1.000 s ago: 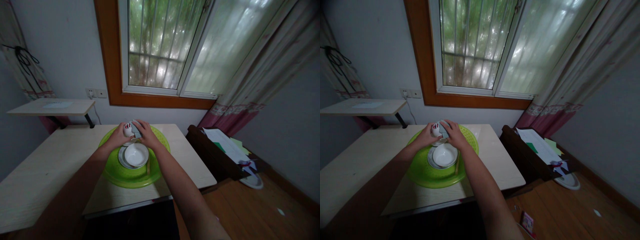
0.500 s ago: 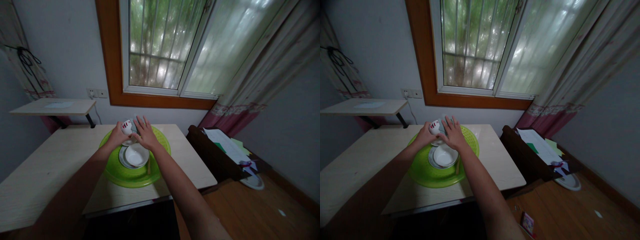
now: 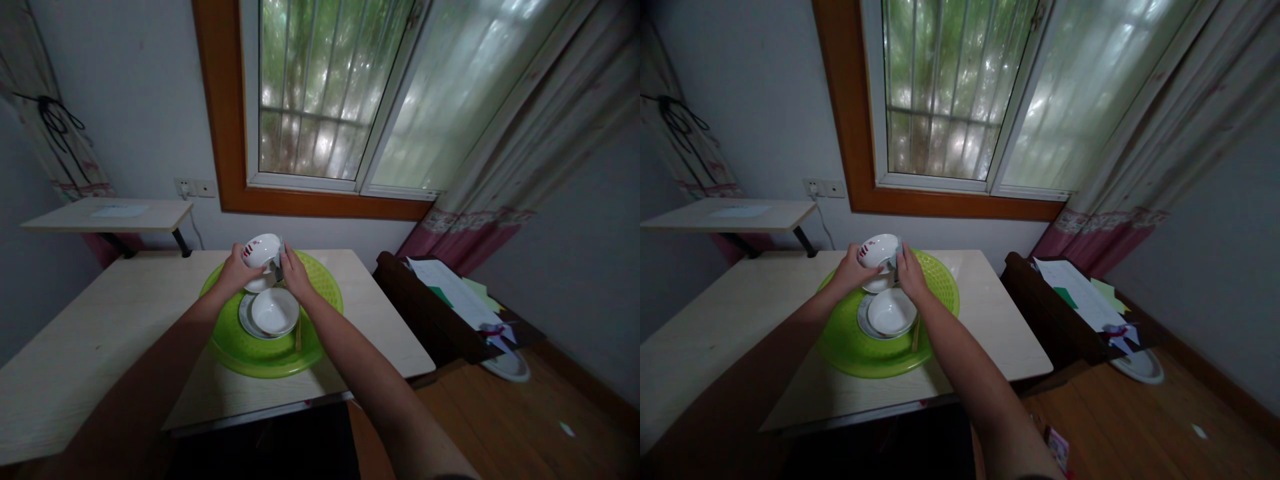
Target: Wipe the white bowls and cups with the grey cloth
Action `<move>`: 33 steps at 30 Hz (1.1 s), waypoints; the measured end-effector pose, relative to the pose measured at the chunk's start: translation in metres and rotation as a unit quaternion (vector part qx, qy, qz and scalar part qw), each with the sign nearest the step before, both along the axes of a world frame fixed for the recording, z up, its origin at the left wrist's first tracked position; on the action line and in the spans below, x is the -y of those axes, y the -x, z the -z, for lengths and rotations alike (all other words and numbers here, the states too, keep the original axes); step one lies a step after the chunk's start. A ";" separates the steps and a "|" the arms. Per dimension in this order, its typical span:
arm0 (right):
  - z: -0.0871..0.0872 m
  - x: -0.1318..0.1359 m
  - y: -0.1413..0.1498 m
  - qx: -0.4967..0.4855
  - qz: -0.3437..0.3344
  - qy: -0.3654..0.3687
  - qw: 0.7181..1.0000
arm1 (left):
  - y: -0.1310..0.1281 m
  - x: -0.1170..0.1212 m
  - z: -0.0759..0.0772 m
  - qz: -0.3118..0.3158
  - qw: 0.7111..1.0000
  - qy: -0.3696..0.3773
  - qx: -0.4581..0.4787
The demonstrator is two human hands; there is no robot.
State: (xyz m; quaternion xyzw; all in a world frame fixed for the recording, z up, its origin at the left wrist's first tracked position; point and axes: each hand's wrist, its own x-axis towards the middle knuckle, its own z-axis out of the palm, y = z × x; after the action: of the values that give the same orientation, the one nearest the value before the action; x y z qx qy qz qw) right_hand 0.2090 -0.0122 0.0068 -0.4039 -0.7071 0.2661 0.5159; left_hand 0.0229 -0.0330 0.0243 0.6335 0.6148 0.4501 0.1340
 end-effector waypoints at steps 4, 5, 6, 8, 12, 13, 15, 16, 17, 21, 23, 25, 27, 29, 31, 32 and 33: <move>-0.006 0.008 0.002 0.049 -0.020 -0.065 0.997 | -0.003 0.003 -0.003 0.011 1.000 0.019 -0.005; -0.008 0.011 0.003 0.067 -0.029 -0.084 0.994 | -0.004 0.004 -0.004 0.015 1.000 0.025 0.000; -0.011 0.014 0.003 0.089 -0.037 -0.104 0.990 | -0.005 0.004 -0.004 0.017 0.999 0.030 0.005; -0.015 0.019 0.005 0.138 -0.051 -0.144 0.979 | -0.005 0.003 -0.003 0.020 0.999 0.037 0.013; -0.024 0.031 0.010 0.216 -0.081 -0.188 0.955 | -0.001 0.000 0.003 0.042 0.998 0.036 0.011; -0.026 0.034 0.012 0.229 -0.088 -0.194 0.950 | 0.000 -0.001 0.005 0.050 0.998 0.030 0.008; -0.029 0.038 0.014 0.245 -0.099 -0.206 0.942 | 0.002 -0.002 0.007 0.062 0.998 0.008 0.002; -0.029 0.039 0.014 0.249 -0.103 -0.211 0.940 | 0.002 -0.002 0.007 0.065 0.998 0.000 0.000; -0.030 0.040 0.015 0.250 -0.105 -0.215 0.938 | 0.002 -0.002 0.006 0.065 0.998 -0.003 -0.001; -0.029 0.035 0.014 0.221 -0.080 -0.212 0.949 | -0.003 0.003 -0.002 0.043 0.999 0.027 0.020; -0.026 0.029 0.012 0.185 -0.056 -0.196 0.961 | -0.005 0.005 -0.005 0.028 0.999 0.028 0.036; -0.021 0.022 0.008 0.140 -0.033 -0.173 0.974 | -0.005 0.005 -0.006 0.016 0.998 0.016 0.051; -0.016 0.015 0.005 0.090 -0.018 -0.141 0.986 | -0.003 0.001 -0.004 0.013 0.998 -0.003 0.067; -0.009 0.008 0.003 0.038 -0.012 -0.099 0.994 | 0.000 -0.003 0.001 0.015 0.996 -0.023 0.087; -0.003 0.004 0.003 -0.001 -0.018 -0.048 0.999 | 0.002 -0.006 0.004 0.019 0.994 -0.022 0.109; -0.001 0.003 0.004 -0.016 -0.024 -0.027 0.999 | 0.002 -0.007 0.006 0.021 0.993 -0.020 0.118; 0.001 0.002 0.005 -0.028 -0.029 -0.012 0.999 | 0.003 -0.008 0.006 0.026 0.992 -0.016 0.125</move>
State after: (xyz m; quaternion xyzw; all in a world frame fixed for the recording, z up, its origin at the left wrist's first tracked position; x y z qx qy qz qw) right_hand 0.2038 -0.0144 0.0053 -0.3698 -0.7066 0.2839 0.5323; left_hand 0.0204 -0.0253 0.0178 0.5901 0.5690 0.5322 0.2116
